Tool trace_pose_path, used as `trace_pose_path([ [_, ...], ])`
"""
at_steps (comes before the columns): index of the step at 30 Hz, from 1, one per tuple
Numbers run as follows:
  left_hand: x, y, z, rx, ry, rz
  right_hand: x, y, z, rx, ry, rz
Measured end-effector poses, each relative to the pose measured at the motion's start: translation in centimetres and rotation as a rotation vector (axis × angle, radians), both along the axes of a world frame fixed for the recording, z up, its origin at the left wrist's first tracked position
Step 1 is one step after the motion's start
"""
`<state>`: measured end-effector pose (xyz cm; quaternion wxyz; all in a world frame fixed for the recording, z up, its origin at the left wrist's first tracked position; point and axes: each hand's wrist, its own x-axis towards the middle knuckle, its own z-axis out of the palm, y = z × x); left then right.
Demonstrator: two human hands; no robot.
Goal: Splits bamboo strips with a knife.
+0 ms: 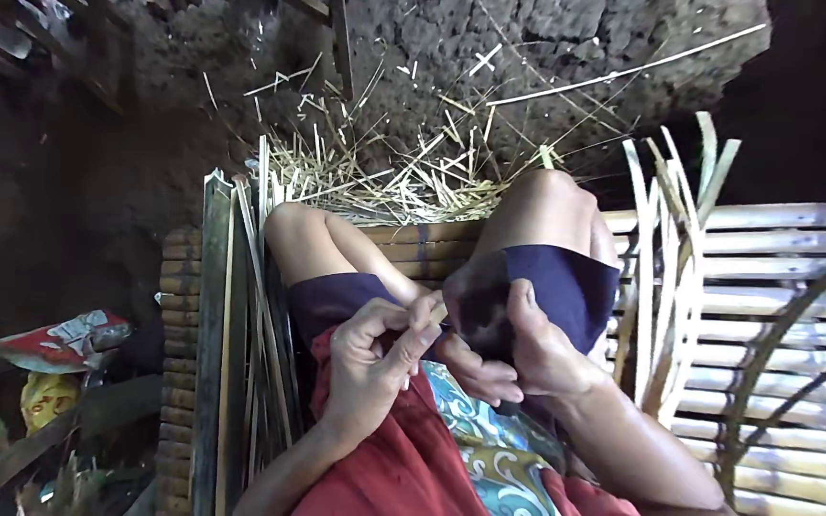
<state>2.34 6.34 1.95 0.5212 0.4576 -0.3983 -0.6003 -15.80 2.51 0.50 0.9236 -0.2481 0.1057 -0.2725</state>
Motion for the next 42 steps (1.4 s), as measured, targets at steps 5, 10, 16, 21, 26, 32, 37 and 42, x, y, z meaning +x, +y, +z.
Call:
trace_pose_path([
  [5, 0.1, 0.1, -0.1, -0.006, 0.007, -0.014, -0.3, -0.5, 0.5, -0.008, 0.043, 0.079],
  [10, 0.3, 0.0, 0.0, 0.005, 0.055, -0.038, -0.3, -1.0, 1.0, -0.064, 0.087, 0.119],
  [16, -0.2, 0.5, 0.3, 0.013, 0.019, -0.026, -0.2, -0.7, 1.8, -0.017, 0.123, 0.130],
  [21, -0.5, 1.0, 1.0, 0.014, 0.043, -0.059, -0.5, -0.3, 2.8, -0.007, 0.178, 0.131],
  [26, -1.3, 1.1, 1.1, 0.065, 0.052, -0.150, -2.0, -3.0, 5.1, -0.298, 0.557, 0.434],
  [32, 1.0, -2.7, 0.1, 0.022, 0.352, -0.608, -3.0, -3.5, 5.9, -1.013, 0.725, 0.009],
  [37, -1.4, -5.4, 2.6, 0.359, 0.154, -0.412, -1.6, -2.0, 4.4, -1.251, 0.747, -0.495],
  [42, -4.9, -6.4, -0.1, 0.175, 0.603, -0.441, -0.7, -1.3, 1.8, -1.379, 0.767, -0.701],
])
